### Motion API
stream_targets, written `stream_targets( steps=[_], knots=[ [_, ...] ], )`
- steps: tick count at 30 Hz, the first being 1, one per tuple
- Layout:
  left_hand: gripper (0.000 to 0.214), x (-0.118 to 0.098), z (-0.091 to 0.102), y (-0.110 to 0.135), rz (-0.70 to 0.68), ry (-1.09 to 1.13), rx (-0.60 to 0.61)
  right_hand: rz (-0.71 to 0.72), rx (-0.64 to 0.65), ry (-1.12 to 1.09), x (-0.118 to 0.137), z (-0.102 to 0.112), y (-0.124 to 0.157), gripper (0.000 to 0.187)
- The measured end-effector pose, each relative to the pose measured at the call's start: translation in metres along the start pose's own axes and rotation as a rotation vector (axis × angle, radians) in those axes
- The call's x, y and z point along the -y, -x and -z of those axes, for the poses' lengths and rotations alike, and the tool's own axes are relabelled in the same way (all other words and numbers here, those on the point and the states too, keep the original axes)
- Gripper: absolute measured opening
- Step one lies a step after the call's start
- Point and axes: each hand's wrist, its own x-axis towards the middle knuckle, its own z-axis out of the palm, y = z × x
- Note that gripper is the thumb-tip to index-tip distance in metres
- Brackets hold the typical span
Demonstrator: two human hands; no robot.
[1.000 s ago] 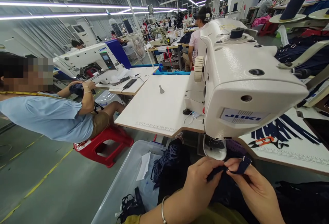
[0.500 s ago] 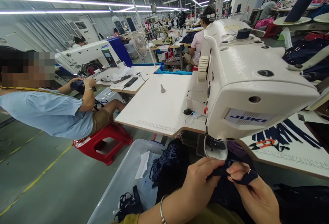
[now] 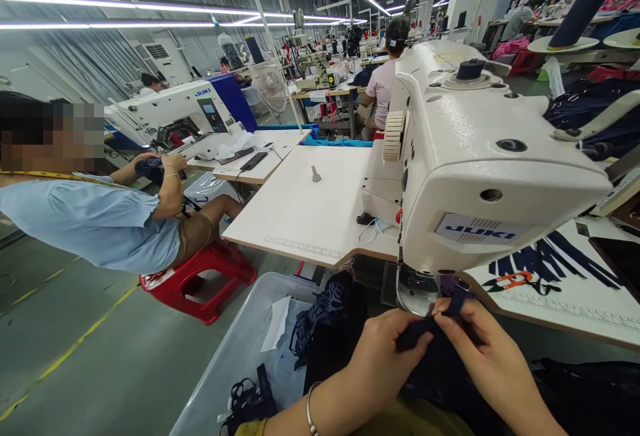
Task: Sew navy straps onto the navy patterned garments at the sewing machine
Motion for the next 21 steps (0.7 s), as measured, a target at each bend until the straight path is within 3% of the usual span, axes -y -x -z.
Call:
stream_targets(
  steps=[3,5,6,7,9,12,17,21],
  knots=[
    [0.017,0.006,0.007,0.001,-0.095,-0.188,-0.202,-0.04,0.004,0.058,-0.002,-0.004,-0.011,0.023],
    [0.024,0.008,0.013,0.001,-0.297,-0.34,-0.388,-0.026,-0.002,0.069,-0.005,-0.007,-0.016,0.022],
    [0.026,0.008,0.016,0.001,-0.427,-0.415,-0.426,-0.019,-0.006,0.058,-0.006,-0.009,-0.017,0.022],
    [0.027,0.008,0.018,0.001,-0.545,-0.487,-0.406,-0.014,-0.007,0.043,-0.006,-0.01,-0.018,0.022],
    [0.03,0.008,0.021,-0.001,-0.682,-0.598,-0.252,-0.027,-0.001,0.01,-0.008,-0.012,-0.018,0.022],
    [0.034,0.009,0.02,-0.004,-0.658,-0.694,-0.031,-0.088,-0.002,-0.045,-0.009,-0.013,-0.021,0.022],
    [0.031,0.012,0.019,-0.007,-0.639,-0.754,0.0,-0.22,0.035,-0.247,-0.005,-0.013,-0.03,0.026],
    [0.032,0.011,0.02,-0.007,-0.646,-0.789,0.005,-0.219,0.021,-0.309,0.0,-0.011,-0.035,0.027]
  ],
)
